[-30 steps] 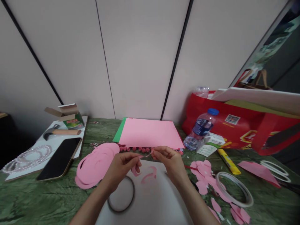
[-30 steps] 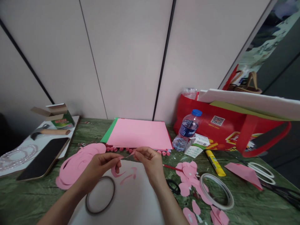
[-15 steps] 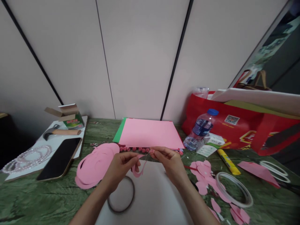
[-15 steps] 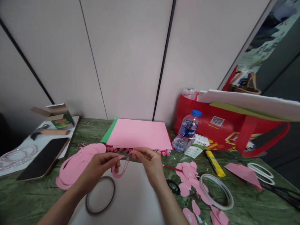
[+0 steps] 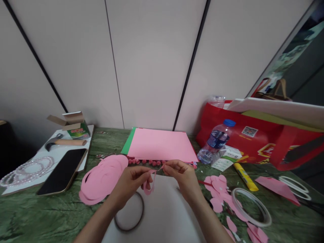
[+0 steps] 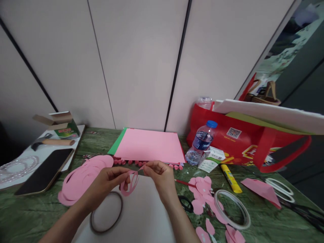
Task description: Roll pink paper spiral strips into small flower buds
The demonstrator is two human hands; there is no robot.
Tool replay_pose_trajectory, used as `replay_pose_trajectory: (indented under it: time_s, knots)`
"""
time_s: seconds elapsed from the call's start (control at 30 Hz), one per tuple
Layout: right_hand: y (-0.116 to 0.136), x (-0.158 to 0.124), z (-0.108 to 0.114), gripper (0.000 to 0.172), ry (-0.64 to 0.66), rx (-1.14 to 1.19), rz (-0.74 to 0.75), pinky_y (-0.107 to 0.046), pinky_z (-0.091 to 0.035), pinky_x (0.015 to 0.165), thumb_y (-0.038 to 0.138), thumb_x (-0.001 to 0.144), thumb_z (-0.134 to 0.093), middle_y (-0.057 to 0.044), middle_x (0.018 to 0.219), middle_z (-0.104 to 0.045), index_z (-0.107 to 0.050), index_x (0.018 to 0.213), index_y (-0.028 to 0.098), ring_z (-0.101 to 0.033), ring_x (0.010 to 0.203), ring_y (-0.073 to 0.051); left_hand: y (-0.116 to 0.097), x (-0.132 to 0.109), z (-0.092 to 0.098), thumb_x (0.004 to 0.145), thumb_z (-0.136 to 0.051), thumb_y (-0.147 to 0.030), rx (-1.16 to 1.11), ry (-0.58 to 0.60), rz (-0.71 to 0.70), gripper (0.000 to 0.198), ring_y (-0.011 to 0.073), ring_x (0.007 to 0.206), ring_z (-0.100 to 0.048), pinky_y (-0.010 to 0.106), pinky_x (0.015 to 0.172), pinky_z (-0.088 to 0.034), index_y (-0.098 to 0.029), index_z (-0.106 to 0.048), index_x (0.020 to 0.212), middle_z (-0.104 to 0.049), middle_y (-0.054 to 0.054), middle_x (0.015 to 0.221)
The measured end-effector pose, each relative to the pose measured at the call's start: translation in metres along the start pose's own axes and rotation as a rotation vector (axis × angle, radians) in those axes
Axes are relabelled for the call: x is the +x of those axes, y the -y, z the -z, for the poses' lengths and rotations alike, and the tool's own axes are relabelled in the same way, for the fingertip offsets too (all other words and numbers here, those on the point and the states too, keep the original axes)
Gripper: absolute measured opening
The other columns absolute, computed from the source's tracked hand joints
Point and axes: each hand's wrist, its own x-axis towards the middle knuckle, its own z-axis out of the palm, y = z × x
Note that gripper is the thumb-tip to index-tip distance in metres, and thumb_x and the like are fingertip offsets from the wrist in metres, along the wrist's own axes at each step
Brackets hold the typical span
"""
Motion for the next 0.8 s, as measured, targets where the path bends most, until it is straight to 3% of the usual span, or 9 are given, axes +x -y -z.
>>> replay_pose_trajectory:
  time_s: [0.23, 0.37, 0.57, 0.8]
  knots:
    - [0.007, -0.0036, -0.0047, 0.016, 0.025, -0.067, 0.021, -0.022, -0.043, 0.052, 0.026, 0.057, -0.073, 0.002, 0.053, -0.06, -0.062, 0.062, 0.016, -0.053, 0.051, -0.01, 0.001, -0.0007, 0.0006, 0.078, -0.051, -0.035, 0.013, 0.038, -0.003, 0.026, 0.0107, 0.051, -0.049, 0.023, 0.054, -0.039, -0.014, -0.061, 0.068, -0.056, 0.0, 0.055]
    - [0.0059, -0.0029, -0.0032, 0.017, 0.0, -0.054, -0.001, -0.027, -0.048, 0.059, 0.027, 0.057, -0.073, -0.002, 0.061, -0.066, -0.066, 0.066, 0.016, -0.059, 0.058, -0.014, -0.0007, -0.0005, 0.0003, 0.077, -0.052, -0.036, 0.016, 0.028, -0.006, 0.027, 0.0108, 0.051, -0.05, 0.023, 0.053, -0.039, -0.013, -0.061, 0.067, -0.056, 0.0, 0.055]
    - [0.002, -0.0014, -0.0007, 0.024, 0.098, -0.04, 0.009, -0.033, -0.051, 0.072, 0.032, 0.064, -0.069, -0.005, 0.076, -0.07, -0.068, 0.082, 0.017, -0.063, 0.071, -0.017, -0.0013, -0.0008, 0.0007, 0.077, -0.051, -0.036, 0.021, 0.001, -0.002, 0.027, 0.0111, 0.051, -0.049, 0.023, 0.054, -0.04, -0.013, -0.061, 0.066, -0.056, 0.0, 0.055]
    - [0.0009, -0.0009, -0.0017, 0.021, 0.063, 0.007, 0.005, -0.033, -0.052, 0.069, 0.031, 0.06, -0.071, -0.005, 0.077, -0.07, -0.068, 0.076, 0.017, -0.063, 0.068, -0.017, 0.0008, -0.0007, 0.0018, 0.078, -0.05, -0.034, 0.025, 0.007, -0.02, 0.026, 0.0116, 0.054, -0.049, 0.023, 0.055, -0.039, -0.014, -0.061, 0.066, -0.057, 0.001, 0.057]
